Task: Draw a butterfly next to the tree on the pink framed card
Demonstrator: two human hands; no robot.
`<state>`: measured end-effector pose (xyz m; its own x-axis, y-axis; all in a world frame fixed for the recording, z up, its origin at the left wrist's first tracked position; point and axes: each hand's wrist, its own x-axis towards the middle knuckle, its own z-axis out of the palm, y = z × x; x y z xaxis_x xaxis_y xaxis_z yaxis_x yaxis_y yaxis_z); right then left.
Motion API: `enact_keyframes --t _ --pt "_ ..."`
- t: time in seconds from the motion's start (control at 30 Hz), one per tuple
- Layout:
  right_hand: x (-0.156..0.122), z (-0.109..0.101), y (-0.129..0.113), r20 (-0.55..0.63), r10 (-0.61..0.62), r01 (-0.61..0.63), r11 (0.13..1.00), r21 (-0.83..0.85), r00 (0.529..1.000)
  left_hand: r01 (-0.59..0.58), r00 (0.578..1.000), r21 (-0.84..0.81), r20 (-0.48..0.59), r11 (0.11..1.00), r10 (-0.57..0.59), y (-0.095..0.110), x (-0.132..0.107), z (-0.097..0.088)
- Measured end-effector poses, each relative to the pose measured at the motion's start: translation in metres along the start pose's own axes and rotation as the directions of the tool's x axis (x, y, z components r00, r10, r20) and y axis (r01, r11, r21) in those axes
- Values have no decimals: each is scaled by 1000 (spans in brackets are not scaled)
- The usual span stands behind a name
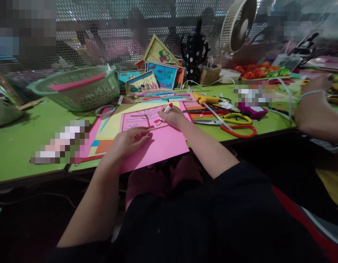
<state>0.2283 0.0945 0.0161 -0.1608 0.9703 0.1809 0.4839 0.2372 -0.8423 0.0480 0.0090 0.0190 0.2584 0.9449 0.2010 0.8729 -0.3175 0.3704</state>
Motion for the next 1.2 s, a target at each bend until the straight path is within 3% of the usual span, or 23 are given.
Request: enact_keyframes --t 1.2 --pt "1 0 2 14 -29 29 998 -59 999 23 999 0 23 1000 -23 3 -1 -3"
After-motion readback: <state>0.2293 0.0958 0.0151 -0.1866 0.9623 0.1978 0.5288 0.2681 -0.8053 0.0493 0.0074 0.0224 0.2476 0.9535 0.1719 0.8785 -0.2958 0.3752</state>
